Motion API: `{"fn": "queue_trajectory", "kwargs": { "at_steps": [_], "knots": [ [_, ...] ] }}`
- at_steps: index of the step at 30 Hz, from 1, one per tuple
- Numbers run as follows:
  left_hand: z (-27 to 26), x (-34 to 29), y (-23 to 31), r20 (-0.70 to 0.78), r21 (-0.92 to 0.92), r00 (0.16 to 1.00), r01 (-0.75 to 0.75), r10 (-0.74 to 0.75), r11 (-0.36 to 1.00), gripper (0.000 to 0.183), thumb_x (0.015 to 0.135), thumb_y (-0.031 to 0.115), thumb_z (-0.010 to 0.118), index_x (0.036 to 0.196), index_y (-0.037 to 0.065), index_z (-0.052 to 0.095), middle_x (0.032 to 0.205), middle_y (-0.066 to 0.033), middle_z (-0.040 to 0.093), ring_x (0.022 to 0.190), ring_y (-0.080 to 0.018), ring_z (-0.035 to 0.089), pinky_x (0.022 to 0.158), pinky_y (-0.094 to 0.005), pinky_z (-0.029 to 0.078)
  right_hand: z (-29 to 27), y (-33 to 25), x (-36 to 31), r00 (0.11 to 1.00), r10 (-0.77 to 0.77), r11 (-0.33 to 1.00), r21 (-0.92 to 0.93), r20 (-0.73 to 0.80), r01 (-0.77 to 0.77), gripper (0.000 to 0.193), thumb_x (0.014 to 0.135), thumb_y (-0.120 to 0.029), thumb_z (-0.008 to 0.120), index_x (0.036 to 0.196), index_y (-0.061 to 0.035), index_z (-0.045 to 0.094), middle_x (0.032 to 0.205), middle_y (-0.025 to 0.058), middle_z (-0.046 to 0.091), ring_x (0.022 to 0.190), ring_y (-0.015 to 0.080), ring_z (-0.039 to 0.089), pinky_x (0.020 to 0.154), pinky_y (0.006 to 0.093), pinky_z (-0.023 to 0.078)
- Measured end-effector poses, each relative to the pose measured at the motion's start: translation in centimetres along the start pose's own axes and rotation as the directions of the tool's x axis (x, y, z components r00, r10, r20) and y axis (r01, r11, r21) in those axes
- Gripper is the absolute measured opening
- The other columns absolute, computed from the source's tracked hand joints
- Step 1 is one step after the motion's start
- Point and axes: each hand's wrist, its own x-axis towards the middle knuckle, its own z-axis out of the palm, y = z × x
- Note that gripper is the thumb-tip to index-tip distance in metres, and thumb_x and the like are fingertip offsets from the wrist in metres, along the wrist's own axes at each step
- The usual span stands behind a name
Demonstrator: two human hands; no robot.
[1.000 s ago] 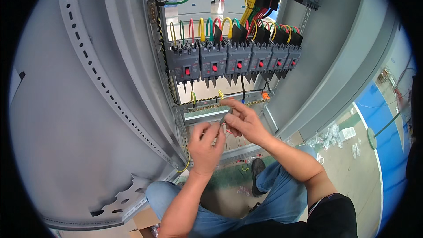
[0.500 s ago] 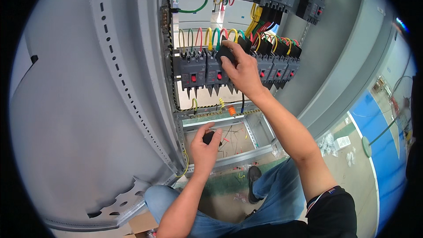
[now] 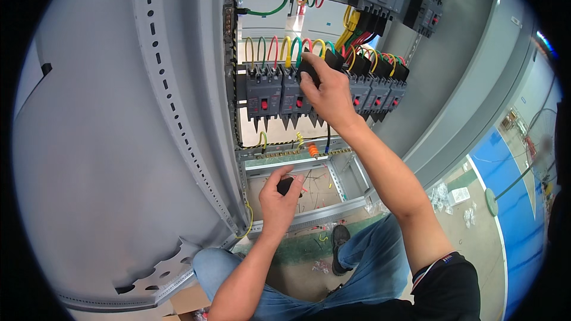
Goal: The person sits on the floor in front of an open electrical panel and installs small black components onto a row of circuit breakers. They repeatedly reach into a cardboard box to retrieve components and place them onto the breakers one by one.
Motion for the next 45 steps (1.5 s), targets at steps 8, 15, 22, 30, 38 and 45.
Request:
{"fn": "queue_trajectory", "kwargs": {
  "at_steps": [8,15,22,30,38,45],
  "knots": [
    [0.4,-0.1,0.3,0.038,-0.017,0.999,0.017,-0.016,1.000,0.031,0.097,0.021,0.079,0.121,0.004,0.072,0.086,0.0002,0.063,0.064,-0.0047,0.056,0.051,-0.0230,0.046,1.6,1.4,1.3,0.993,-0.105,0.992,-0.074,-0.050,0.102,0.039,0.093,-0.011,0.069,0.130,-0.0015,0.064,0.082,0.0229,0.068,0.072,0.0408,0.069,0.068,0.0468,0.055],
    [-0.4,-0.4,0.9,0.028,-0.015,0.998,0.063,-0.063,0.998,0.033,0.094,0.020,0.081,0.120,0.002,0.072,0.090,-0.0028,0.067,0.077,-0.0085,0.060,0.068,-0.0261,0.050,-2.2,-1.6,2.8,0.921,-0.294,0.943,-0.234,-0.257,0.236,0.042,0.089,-0.033,0.082,0.116,-0.0013,0.073,0.112,0.0152,0.072,0.106,0.0343,0.066,0.091,0.0428,0.053],
    [0.4,-0.7,1.1,0.078,-0.034,0.989,0.126,-0.123,0.991,0.034,0.092,0.021,0.082,0.119,0.001,0.072,0.092,-0.0060,0.069,0.083,-0.0133,0.063,0.077,-0.0295,0.054,2.8,0.6,7.4,0.776,-0.554,0.819,-0.367,-0.302,0.442,0.041,0.089,-0.031,0.082,0.121,-0.0072,0.074,0.142,0.0146,0.063,0.136,0.0393,0.051,0.113,0.0524,0.038],
    [-0.2,-1.0,0.3,0.034,-0.063,0.999,0.027,-0.025,0.998,0.031,0.094,0.019,0.080,0.119,0.002,0.072,0.086,-0.0003,0.064,0.072,-0.0068,0.058,0.065,-0.0253,0.048,1.5,0.3,7.3,0.789,-0.548,0.828,-0.314,-0.278,0.464,0.039,0.087,-0.032,0.083,0.117,-0.0088,0.075,0.141,0.0116,0.065,0.136,0.0373,0.051,0.113,0.0499,0.039],
    [0.7,-1.0,1.4,0.111,-0.067,0.984,0.144,-0.136,0.987,0.032,0.094,0.018,0.080,0.120,0.000,0.071,0.085,-0.0024,0.068,0.072,-0.0076,0.063,0.065,-0.0254,0.051,3.6,3.2,8.1,0.802,-0.587,0.755,-0.434,-0.113,0.491,0.036,0.088,-0.032,0.081,0.118,-0.0137,0.074,0.140,0.0118,0.063,0.136,0.0355,0.053,0.113,0.0576,0.037],
    [-0.2,-0.8,2.1,0.142,-0.155,0.965,0.243,-0.222,0.958,0.032,0.099,0.022,0.076,0.122,0.003,0.070,0.082,-0.0011,0.066,0.061,-0.0059,0.059,0.050,-0.0242,0.045,0.6,2.6,6.1,0.854,-0.425,0.904,-0.100,-0.299,0.415,0.039,0.086,-0.017,0.084,0.121,-0.0027,0.071,0.133,0.0184,0.067,0.123,0.0386,0.062,0.102,0.0451,0.050]
  ]
}}
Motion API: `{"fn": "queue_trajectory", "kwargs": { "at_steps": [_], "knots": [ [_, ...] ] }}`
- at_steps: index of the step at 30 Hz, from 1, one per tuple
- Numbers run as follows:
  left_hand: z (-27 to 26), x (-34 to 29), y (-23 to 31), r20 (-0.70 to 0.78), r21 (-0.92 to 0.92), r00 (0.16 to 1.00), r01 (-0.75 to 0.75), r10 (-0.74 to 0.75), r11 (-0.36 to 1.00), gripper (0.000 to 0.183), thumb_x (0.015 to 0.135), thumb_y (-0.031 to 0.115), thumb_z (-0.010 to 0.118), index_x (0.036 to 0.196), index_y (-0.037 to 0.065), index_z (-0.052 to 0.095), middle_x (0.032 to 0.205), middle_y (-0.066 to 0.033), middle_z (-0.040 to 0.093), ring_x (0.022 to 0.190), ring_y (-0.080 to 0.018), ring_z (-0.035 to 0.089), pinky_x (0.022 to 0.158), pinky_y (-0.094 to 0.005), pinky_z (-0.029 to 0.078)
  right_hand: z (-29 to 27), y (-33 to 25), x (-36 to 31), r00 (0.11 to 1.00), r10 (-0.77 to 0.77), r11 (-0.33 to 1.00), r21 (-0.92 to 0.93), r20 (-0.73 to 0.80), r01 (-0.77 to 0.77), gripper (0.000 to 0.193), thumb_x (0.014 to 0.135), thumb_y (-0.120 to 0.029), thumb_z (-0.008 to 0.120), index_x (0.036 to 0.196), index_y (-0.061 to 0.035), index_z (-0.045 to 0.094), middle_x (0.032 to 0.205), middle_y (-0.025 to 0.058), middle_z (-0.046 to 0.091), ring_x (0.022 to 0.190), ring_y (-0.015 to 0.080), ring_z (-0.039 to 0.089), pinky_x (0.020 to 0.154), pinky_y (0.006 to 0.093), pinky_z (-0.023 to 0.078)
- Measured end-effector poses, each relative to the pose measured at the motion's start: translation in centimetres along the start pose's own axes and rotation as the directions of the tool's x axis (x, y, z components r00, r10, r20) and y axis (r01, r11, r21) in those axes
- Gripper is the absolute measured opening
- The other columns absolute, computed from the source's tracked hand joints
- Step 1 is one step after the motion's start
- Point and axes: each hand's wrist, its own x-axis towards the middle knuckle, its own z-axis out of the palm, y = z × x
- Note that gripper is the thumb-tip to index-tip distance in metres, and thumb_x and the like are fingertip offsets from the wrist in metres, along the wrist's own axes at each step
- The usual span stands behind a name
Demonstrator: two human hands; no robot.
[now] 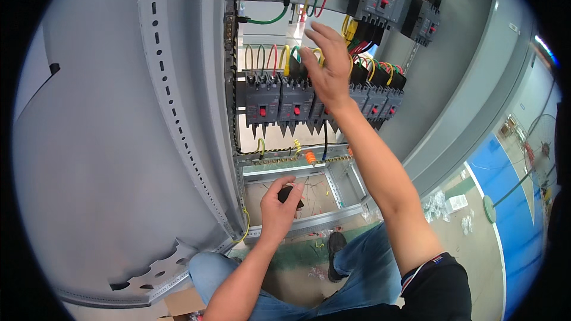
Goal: The person sits on the floor in front of an open electrical panel and installs small black components onto a row of circuit breakers. They repeatedly reach into a cardboard box to retrieve components and place them onto the breakers one by one.
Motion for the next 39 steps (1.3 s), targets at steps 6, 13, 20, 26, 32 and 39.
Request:
{"fn": "queue_trajectory", "kwargs": {
  "at_steps": [6,13,20,26,32,39],
  "knots": [
    [-0.2,1.1,-0.4,0.027,-0.208,0.993,0.114,-0.111,0.971,0.036,0.106,0.035,0.065,0.124,0.004,0.067,0.088,-0.0056,0.065,0.060,-0.0122,0.062,0.047,-0.0256,0.046,-6.4,-4.1,-5.9,0.877,0.391,0.897,0.097,0.280,-0.432,0.043,0.080,-0.022,0.092,0.114,-0.0034,0.072,0.091,0.0069,0.066,0.073,0.0148,0.061,0.065,0.0299,0.052],
    [-0.3,2.4,-0.8,0.110,-0.367,0.991,0.117,-0.082,0.923,0.046,0.115,0.041,0.042,0.129,0.002,0.061,0.095,-0.0071,0.068,0.068,-0.0141,0.063,0.053,-0.0265,0.048,-9.3,-12.9,-13.2,0.501,0.230,0.608,0.279,0.835,-0.744,0.027,0.086,-0.017,0.086,0.110,-0.0087,0.077,0.083,0.0045,0.063,0.072,0.0143,0.061,0.066,0.0295,0.051],
    [0.1,2.1,0.5,0.074,-0.375,0.997,0.062,-0.037,0.925,0.028,0.112,0.027,0.052,0.126,0.004,0.062,0.102,-0.0077,0.072,0.083,-0.0188,0.073,0.068,-0.0301,0.061,-9.9,-11.8,-14.0,0.222,0.529,0.041,0.237,0.819,-0.971,0.036,0.096,-0.002,0.073,0.132,-0.0007,0.067,0.078,-0.0039,0.057,0.065,0.0034,0.056,0.056,0.0224,0.047],
    [-1.1,2.0,-0.3,0.053,-0.249,0.998,0.052,-0.040,0.967,0.017,0.108,0.022,0.062,0.111,0.005,0.066,0.093,-0.0063,0.070,0.078,-0.0178,0.073,0.069,-0.0293,0.061,-10.1,-11.8,-14.2,0.171,0.492,0.009,0.191,0.854,-0.982,0.046,0.098,-0.004,0.073,0.142,0.0002,0.061,0.081,-0.0015,0.061,0.068,0.0038,0.059,0.057,0.0228,0.051],
    [-1.1,2.5,-0.4,0.019,-0.583,0.991,0.117,-0.130,0.804,0.019,0.108,0.024,0.063,0.111,0.005,0.066,0.094,-0.0062,0.071,0.086,-0.0165,0.073,0.076,-0.0317,0.062,-10.2,-12.6,-14.7,0.246,0.495,0.068,0.245,0.833,-0.967,0.046,0.094,-0.009,0.079,0.137,0.0019,0.065,0.085,-0.0018,0.063,0.070,0.0035,0.057,0.061,0.0207,0.047],
    [-1.2,3.2,-0.1,0.105,-0.573,0.989,0.144,-0.102,0.807,0.034,0.111,0.035,0.056,0.123,0.005,0.064,0.101,-0.0085,0.072,0.094,-0.0189,0.071,0.084,-0.0349,0.060,-7.5,-11.6,-12.0,0.654,0.529,0.654,0.232,0.540,-0.720,0.031,0.096,-0.015,0.075,0.079,0.0001,0.054,0.070,0.0068,0.048,0.064,0.0140,0.045,0.057,0.0324,0.037]
  ]
}}
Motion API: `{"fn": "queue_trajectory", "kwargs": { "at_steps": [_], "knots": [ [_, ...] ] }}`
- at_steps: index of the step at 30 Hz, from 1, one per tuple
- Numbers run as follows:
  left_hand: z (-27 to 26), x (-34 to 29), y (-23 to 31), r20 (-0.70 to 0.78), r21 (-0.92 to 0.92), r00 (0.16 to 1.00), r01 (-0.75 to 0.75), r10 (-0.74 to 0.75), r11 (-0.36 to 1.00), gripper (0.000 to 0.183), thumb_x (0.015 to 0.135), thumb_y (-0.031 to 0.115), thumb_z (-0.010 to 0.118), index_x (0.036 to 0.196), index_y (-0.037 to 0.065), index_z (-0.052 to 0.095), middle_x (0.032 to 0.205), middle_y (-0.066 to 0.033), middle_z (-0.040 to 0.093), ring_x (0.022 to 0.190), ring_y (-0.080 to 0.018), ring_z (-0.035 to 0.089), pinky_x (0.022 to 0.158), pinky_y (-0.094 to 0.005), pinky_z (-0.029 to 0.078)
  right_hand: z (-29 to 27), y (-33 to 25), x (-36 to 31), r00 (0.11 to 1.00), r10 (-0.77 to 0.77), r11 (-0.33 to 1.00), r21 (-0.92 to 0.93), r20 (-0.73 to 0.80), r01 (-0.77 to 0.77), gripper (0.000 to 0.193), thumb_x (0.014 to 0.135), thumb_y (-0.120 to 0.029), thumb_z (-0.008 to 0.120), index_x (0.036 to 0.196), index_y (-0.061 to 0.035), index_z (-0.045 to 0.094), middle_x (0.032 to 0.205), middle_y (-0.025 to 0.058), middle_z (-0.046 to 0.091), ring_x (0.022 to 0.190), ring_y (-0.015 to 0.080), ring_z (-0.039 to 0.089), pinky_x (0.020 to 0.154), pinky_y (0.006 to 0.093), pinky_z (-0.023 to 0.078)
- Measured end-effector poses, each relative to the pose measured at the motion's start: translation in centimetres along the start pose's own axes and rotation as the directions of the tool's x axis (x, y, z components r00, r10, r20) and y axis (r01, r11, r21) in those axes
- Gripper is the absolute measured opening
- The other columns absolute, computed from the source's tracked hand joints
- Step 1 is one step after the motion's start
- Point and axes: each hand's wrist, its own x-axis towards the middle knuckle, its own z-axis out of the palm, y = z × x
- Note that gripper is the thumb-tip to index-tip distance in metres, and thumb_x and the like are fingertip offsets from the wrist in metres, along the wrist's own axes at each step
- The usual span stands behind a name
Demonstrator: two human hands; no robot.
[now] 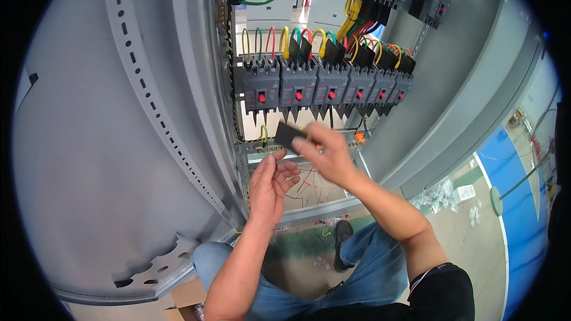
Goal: The person sits on the floor in front of an open electrical panel and installs small black components onto a row of circuit breakers. They repeatedly reach into a cardboard box to retrieve components and place them onto the breakers one by one.
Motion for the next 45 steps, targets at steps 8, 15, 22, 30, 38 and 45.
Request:
{"fn": "queue_trajectory", "kwargs": {
  "at_steps": [8,15,22,30,38,45],
  "knots": [
    [0.1,-1.2,0.0,0.026,0.168,0.997,0.068,-0.073,0.983,0.046,0.110,0.040,0.053,0.133,0.000,0.060,0.101,-0.0102,0.071,0.091,-0.0191,0.069,0.080,-0.0329,0.057,1.6,0.4,10.1,0.955,-0.179,0.982,-0.100,-0.237,0.159,0.033,0.098,-0.015,0.072,0.080,0.0022,0.050,0.069,0.0115,0.046,0.062,0.0193,0.044,0.057,0.0362,0.038],
    [-0.3,-1.6,0.3,0.040,0.170,0.997,0.060,-0.068,0.984,0.045,0.109,0.039,0.055,0.131,0.001,0.062,0.101,-0.0100,0.071,0.090,-0.0182,0.069,0.079,-0.0326,0.058,2.7,1.1,11.1,0.936,-0.199,0.965,-0.226,-0.291,0.135,0.032,0.097,-0.013,0.072,0.080,0.0016,0.049,0.070,0.0154,0.047,0.060,0.0290,0.045,0.057,0.0392,0.041],
    [-0.1,-1.7,0.3,0.042,0.180,0.995,0.086,-0.095,0.980,0.045,0.109,0.040,0.055,0.130,0.002,0.062,0.101,-0.0092,0.071,0.091,-0.0174,0.070,0.079,-0.0323,0.058,3.9,0.3,12.0,0.895,-0.360,0.874,-0.430,-0.264,0.225,0.027,0.093,-0.012,0.073,0.079,-0.0012,0.052,0.074,0.0161,0.053,0.064,0.0375,0.056,0.058,0.0445,0.045],
    [0.1,-1.9,-0.3,0.022,0.179,0.992,0.122,-0.128,0.976,0.045,0.108,0.041,0.058,0.131,0.002,0.063,0.101,-0.0080,0.071,0.090,-0.0152,0.069,0.080,-0.0308,0.057,3.8,-1.4,14.3,0.833,-0.493,0.789,-0.534,-0.253,0.305,0.021,0.086,-0.018,0.081,0.087,-0.0049,0.064,0.084,0.0118,0.064,0.083,0.0348,0.064,0.072,0.0463,0.050],
    [0.2,-2.3,0.2,0.034,0.199,0.991,0.122,-0.131,0.972,0.040,0.110,0.038,0.055,0.127,0.002,0.063,0.100,-0.0073,0.071,0.091,-0.0139,0.069,0.079,-0.0296,0.057,5.2,-2.3,19.4,0.563,-0.813,0.497,-0.681,-0.150,0.537,0.025,0.087,-0.008,0.072,0.112,-0.0043,0.069,0.131,0.0149,0.066,0.128,0.0372,0.057,0.106,0.0514,0.041],
    [-0.4,-2.6,-0.6,0.036,0.215,0.991,0.121,-0.131,0.969,0.040,0.109,0.037,0.056,0.127,0.002,0.064,0.098,-0.0070,0.071,0.090,-0.0130,0.068,0.080,-0.0288,0.057,4.7,-0.8,21.1,0.638,-0.765,0.504,-0.696,-0.086,0.512,0.041,0.089,-0.020,0.077,0.128,-0.0108,0.069,0.145,0.0131,0.060,0.137,0.0359,0.051,0.113,0.0568,0.034]
  ]
}}
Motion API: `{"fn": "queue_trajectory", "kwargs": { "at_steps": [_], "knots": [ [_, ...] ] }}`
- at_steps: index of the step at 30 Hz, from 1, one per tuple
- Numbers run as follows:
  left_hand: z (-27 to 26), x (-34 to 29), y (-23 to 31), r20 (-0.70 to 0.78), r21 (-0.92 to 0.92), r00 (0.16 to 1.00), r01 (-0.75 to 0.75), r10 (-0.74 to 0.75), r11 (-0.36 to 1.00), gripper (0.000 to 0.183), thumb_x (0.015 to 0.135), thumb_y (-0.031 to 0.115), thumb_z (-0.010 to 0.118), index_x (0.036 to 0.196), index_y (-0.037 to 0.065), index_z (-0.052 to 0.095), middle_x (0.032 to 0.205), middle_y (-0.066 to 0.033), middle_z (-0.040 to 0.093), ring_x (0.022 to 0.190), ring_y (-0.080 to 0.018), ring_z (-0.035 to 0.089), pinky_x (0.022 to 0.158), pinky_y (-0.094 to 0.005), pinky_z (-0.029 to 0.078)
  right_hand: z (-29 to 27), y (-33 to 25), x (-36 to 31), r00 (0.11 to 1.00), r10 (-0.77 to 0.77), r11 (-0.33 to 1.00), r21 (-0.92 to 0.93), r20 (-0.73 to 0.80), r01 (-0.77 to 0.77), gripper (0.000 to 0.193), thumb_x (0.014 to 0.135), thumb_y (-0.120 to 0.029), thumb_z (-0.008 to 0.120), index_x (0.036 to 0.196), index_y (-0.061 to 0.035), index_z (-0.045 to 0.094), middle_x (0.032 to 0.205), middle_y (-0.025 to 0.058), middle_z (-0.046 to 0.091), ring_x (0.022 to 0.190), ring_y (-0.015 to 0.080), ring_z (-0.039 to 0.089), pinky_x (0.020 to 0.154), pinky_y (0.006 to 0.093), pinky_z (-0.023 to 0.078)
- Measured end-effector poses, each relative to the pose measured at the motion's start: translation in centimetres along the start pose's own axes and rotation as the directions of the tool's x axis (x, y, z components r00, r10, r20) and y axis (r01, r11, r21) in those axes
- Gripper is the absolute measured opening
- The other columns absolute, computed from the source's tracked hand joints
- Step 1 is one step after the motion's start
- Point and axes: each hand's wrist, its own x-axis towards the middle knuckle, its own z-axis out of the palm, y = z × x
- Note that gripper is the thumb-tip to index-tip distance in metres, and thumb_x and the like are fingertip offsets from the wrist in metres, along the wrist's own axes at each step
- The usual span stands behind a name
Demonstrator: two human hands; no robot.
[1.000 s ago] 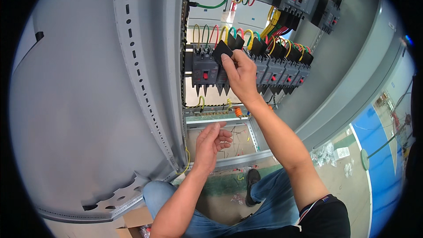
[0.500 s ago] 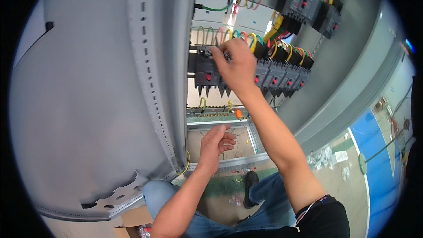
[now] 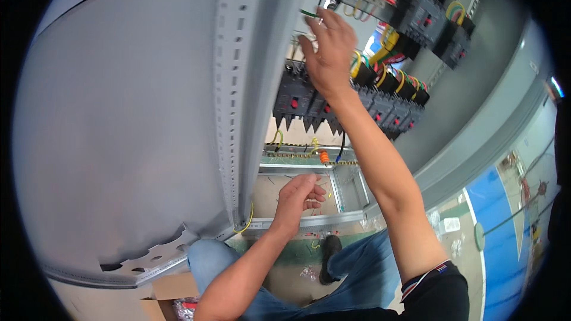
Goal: The person sits on the floor in front of an open electrical panel and installs small black components onto a row of circuit breakers. They repeatedly reach into a cardboard box to retrieve components and place them onto the breakers one by one.
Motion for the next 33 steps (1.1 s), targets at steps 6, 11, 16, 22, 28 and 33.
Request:
{"fn": "queue_trajectory", "kwargs": {
  "at_steps": [6,11,16,22,28,33],
  "knots": [
    [-0.1,-0.7,0.3,0.015,0.034,1.000,0.005,-0.005,0.999,0.038,0.109,0.036,0.056,0.127,0.003,0.066,0.099,-0.0055,0.071,0.088,-0.0116,0.067,0.080,-0.0277,0.056,-0.3,-1.5,0.9,0.995,-0.097,0.993,-0.067,-0.006,0.096,0.050,0.089,-0.025,0.078,0.137,-0.0144,0.066,0.159,0.0142,0.049,0.148,0.0388,0.040,0.119,0.0649,0.024],
    [1.3,0.2,-0.7,0.032,0.084,0.999,0.022,-0.024,0.996,0.038,0.109,0.037,0.057,0.124,0.004,0.067,0.097,-0.0050,0.070,0.087,-0.0117,0.067,0.080,-0.0273,0.055,1.6,1.2,0.0,0.979,-0.064,0.975,-0.198,0.195,0.103,0.059,0.090,-0.035,0.077,0.145,-0.0231,0.057,0.159,0.0132,0.047,0.151,0.0391,0.037,0.118,0.0716,0.024],
    [2.0,-1.9,0.9,0.075,0.355,0.991,-0.131,0.112,0.926,0.028,0.103,0.025,0.068,0.121,0.004,0.070,0.101,-0.0055,0.072,0.090,-0.0115,0.067,0.080,-0.0276,0.054,-6.8,-0.8,-0.3,1.000,0.014,0.989,0.150,0.012,-0.016,0.047,0.091,-0.010,0.075,0.137,-0.0073,0.067,0.154,0.0187,0.055,0.145,0.0400,0.047,0.119,0.0512,0.034],
    [-3.5,-13.7,2.4,-0.019,0.678,0.762,-0.466,0.647,0.569,0.022,0.101,0.011,0.069,0.119,-0.002,0.068,0.101,-0.0095,0.071,0.087,-0.0152,0.068,0.079,-0.0299,0.056,-17.9,-2.4,-13.4,0.807,0.116,0.935,0.212,0.579,-0.286,0.031,0.093,0.000,0.069,0.124,-0.0020,0.072,0.130,0.0170,0.069,0.119,0.0313,0.067,0.099,0.0388,0.053],
    [-20.2,-30.9,-2.1,-0.813,0.528,0.240,-0.077,0.530,0.846,0.020,0.104,0.018,0.066,0.101,-0.001,0.066,0.086,-0.0050,0.066,0.073,-0.0104,0.060,0.068,-0.0270,0.050,-29.3,0.6,-29.3,-0.174,0.267,0.444,-0.281,0.948,-0.851,0.031,0.096,-0.006,0.071,0.125,0.0031,0.069,0.099,0.0069,0.068,0.088,0.0139,0.063,0.082,0.0306,0.053],
    [-29.9,-45.2,-13.1,-0.895,0.427,0.042,0.373,0.445,0.824,0.016,0.100,0.015,0.068,0.094,0.000,0.069,0.074,-0.0002,0.063,0.062,-0.0072,0.056,0.055,-0.0250,0.045,-31.3,0.6,-30.9,-0.298,0.168,0.442,-0.343,0.939,-0.829,0.034,0.096,-0.007,0.071,0.127,0.0051,0.067,0.088,0.0028,0.062,0.081,0.0113,0.058,0.075,0.0286,0.050]
  ]
}}
